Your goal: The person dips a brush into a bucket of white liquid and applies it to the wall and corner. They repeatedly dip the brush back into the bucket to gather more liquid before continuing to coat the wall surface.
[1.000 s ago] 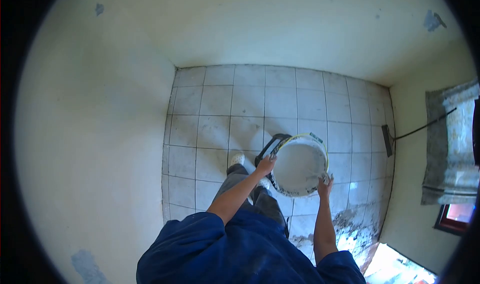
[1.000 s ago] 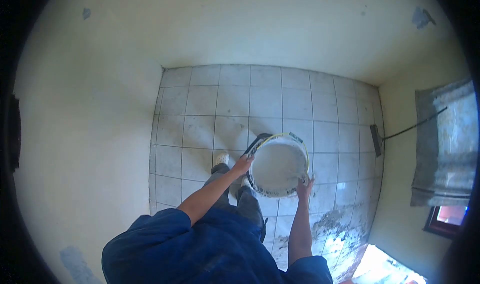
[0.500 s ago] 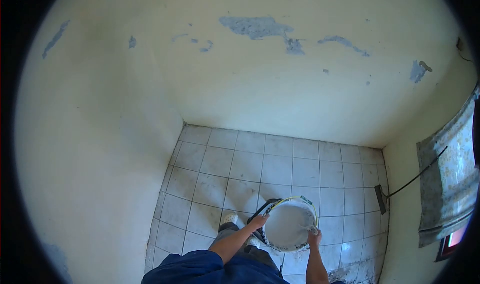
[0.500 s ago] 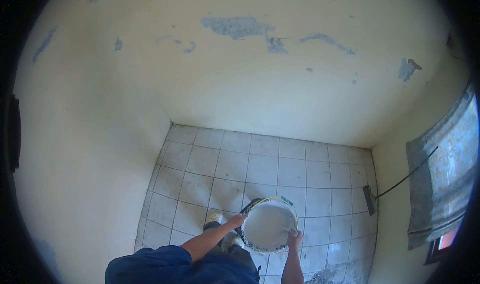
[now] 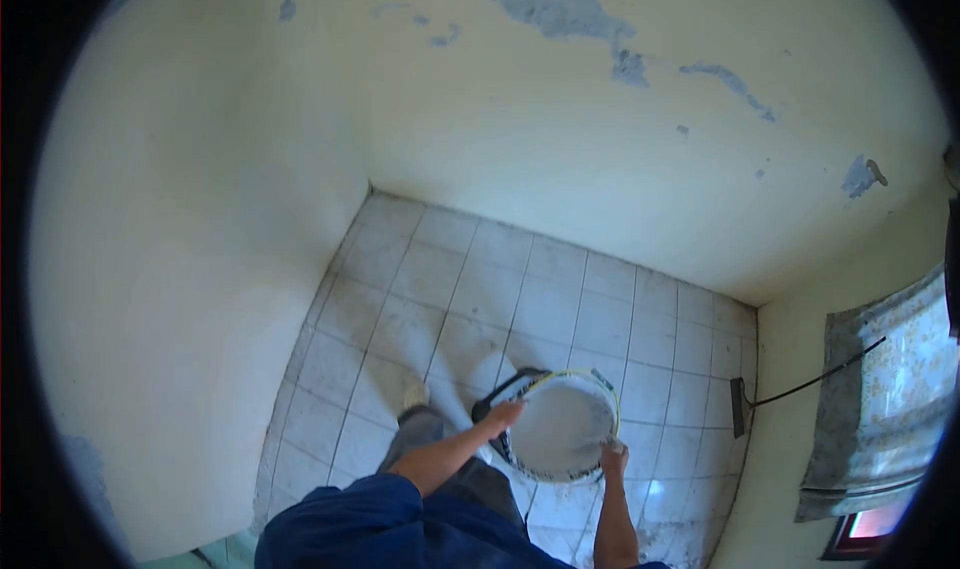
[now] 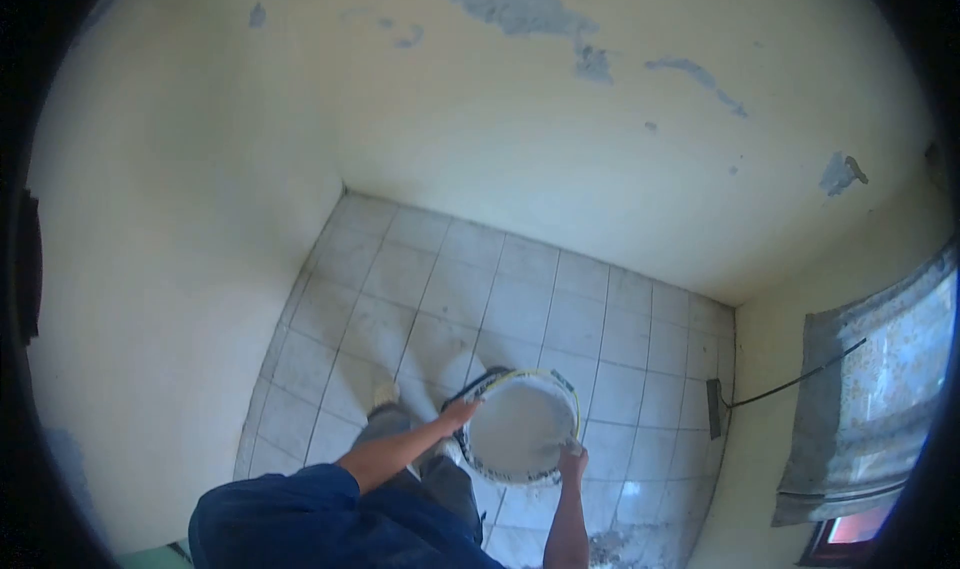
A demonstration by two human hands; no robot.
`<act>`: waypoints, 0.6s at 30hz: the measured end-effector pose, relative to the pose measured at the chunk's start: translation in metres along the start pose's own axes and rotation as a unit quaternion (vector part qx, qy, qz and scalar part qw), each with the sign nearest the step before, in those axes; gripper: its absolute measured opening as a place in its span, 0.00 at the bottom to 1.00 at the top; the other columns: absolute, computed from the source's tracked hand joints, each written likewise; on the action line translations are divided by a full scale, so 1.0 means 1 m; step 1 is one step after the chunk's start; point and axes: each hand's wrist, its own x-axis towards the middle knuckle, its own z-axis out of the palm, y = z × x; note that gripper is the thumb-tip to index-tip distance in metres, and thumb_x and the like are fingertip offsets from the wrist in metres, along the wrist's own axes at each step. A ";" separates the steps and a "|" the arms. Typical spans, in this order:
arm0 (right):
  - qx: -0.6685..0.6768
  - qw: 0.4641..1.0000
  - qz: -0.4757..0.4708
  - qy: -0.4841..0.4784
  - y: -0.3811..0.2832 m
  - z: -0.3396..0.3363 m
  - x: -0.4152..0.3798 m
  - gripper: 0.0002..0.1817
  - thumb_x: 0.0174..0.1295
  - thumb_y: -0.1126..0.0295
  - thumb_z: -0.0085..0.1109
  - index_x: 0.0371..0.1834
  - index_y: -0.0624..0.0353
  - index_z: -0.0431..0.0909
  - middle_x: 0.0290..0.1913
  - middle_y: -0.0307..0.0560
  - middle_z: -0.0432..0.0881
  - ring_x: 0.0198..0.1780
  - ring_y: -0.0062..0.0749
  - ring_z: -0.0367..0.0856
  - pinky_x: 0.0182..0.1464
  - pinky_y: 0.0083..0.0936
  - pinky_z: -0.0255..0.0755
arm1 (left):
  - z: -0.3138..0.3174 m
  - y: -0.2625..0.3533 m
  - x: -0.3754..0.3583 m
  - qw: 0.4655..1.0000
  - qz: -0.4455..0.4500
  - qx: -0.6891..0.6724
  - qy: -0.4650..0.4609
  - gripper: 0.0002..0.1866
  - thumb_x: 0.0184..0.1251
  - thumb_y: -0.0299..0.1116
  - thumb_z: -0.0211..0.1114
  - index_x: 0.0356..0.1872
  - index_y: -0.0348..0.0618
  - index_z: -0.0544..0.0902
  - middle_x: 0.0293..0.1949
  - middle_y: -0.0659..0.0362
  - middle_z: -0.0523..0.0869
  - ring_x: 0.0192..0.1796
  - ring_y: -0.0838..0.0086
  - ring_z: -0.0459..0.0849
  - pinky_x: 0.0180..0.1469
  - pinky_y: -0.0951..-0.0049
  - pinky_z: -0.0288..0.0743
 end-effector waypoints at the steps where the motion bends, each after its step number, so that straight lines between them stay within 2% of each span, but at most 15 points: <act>1: 0.018 1.000 -0.015 0.004 0.000 0.000 0.002 0.22 0.45 0.65 0.67 0.39 0.69 0.74 0.39 0.54 0.80 0.40 0.36 0.79 0.44 0.31 0.72 | 0.009 -0.016 0.016 0.997 -0.035 -0.064 0.011 0.31 0.62 0.57 0.43 0.44 0.36 0.78 0.45 0.39 0.78 0.50 0.49 0.76 0.52 0.61 0.68; 2: 0.005 1.000 0.001 0.012 -0.001 -0.006 0.003 0.21 0.45 0.65 0.66 0.39 0.68 0.74 0.39 0.53 0.80 0.40 0.36 0.78 0.44 0.30 0.72 | 0.018 -0.028 0.030 0.991 -0.061 -0.099 0.060 0.33 0.61 0.57 0.44 0.44 0.31 0.77 0.44 0.37 0.78 0.50 0.50 0.76 0.52 0.61 0.68; 4: -0.017 0.999 0.036 0.026 -0.059 -0.008 -0.009 0.20 0.46 0.65 0.65 0.39 0.67 0.75 0.40 0.52 0.80 0.40 0.34 0.78 0.43 0.29 0.72 | 0.000 -0.022 0.024 0.985 -0.059 -0.160 0.012 0.36 0.60 0.58 0.45 0.45 0.26 0.75 0.44 0.36 0.77 0.50 0.50 0.76 0.52 0.61 0.67; 7: -0.049 0.998 0.030 0.015 -0.074 -0.004 0.001 0.18 0.47 0.64 0.63 0.38 0.66 0.76 0.39 0.51 0.80 0.39 0.33 0.78 0.41 0.27 0.72 | -0.021 -0.026 0.027 0.972 -0.075 -0.224 -0.003 0.38 0.59 0.60 0.44 0.45 0.25 0.75 0.45 0.36 0.77 0.51 0.49 0.76 0.52 0.60 0.66; 10: -0.076 0.997 0.027 -0.018 -0.106 0.012 0.005 0.18 0.48 0.64 0.63 0.39 0.66 0.78 0.40 0.51 0.79 0.39 0.32 0.78 0.40 0.26 0.72 | -0.063 -0.026 0.029 0.978 -0.038 -0.203 0.018 0.42 0.58 0.63 0.43 0.44 0.20 0.73 0.44 0.35 0.77 0.51 0.49 0.75 0.52 0.61 0.66; 11: -0.078 0.997 0.005 -0.008 -0.106 0.028 0.010 0.19 0.48 0.64 0.62 0.39 0.67 0.78 0.39 0.50 0.80 0.39 0.34 0.78 0.41 0.28 0.71 | -0.082 -0.027 0.032 0.977 -0.073 -0.200 0.025 0.41 0.59 0.63 0.40 0.48 0.25 0.73 0.45 0.35 0.76 0.50 0.49 0.75 0.52 0.60 0.66; 14: -0.146 0.988 -0.042 0.026 -0.195 0.067 -0.021 0.18 0.49 0.63 0.61 0.40 0.64 0.79 0.37 0.50 0.81 0.38 0.36 0.78 0.43 0.28 0.71 | -0.143 -0.027 0.036 0.978 -0.084 -0.186 0.033 0.40 0.60 0.62 0.38 0.50 0.28 0.71 0.47 0.34 0.75 0.50 0.49 0.75 0.51 0.59 0.67; 17: -0.118 0.993 -0.010 -0.023 -0.224 0.081 -0.015 0.18 0.49 0.62 0.60 0.40 0.62 0.80 0.37 0.52 0.81 0.42 0.36 0.77 0.46 0.29 0.69 | -0.193 -0.008 0.011 0.996 0.004 -0.075 0.053 0.40 0.61 0.62 0.37 0.51 0.27 0.70 0.49 0.33 0.73 0.51 0.48 0.75 0.50 0.57 0.68; 18: -0.110 0.993 -0.003 -0.034 -0.233 0.095 -0.010 0.18 0.49 0.62 0.59 0.40 0.61 0.80 0.37 0.53 0.81 0.43 0.36 0.77 0.47 0.29 0.69 | -0.211 -0.010 0.011 0.993 -0.013 -0.099 0.063 0.40 0.61 0.62 0.37 0.51 0.28 0.70 0.47 0.33 0.74 0.51 0.47 0.74 0.52 0.58 0.66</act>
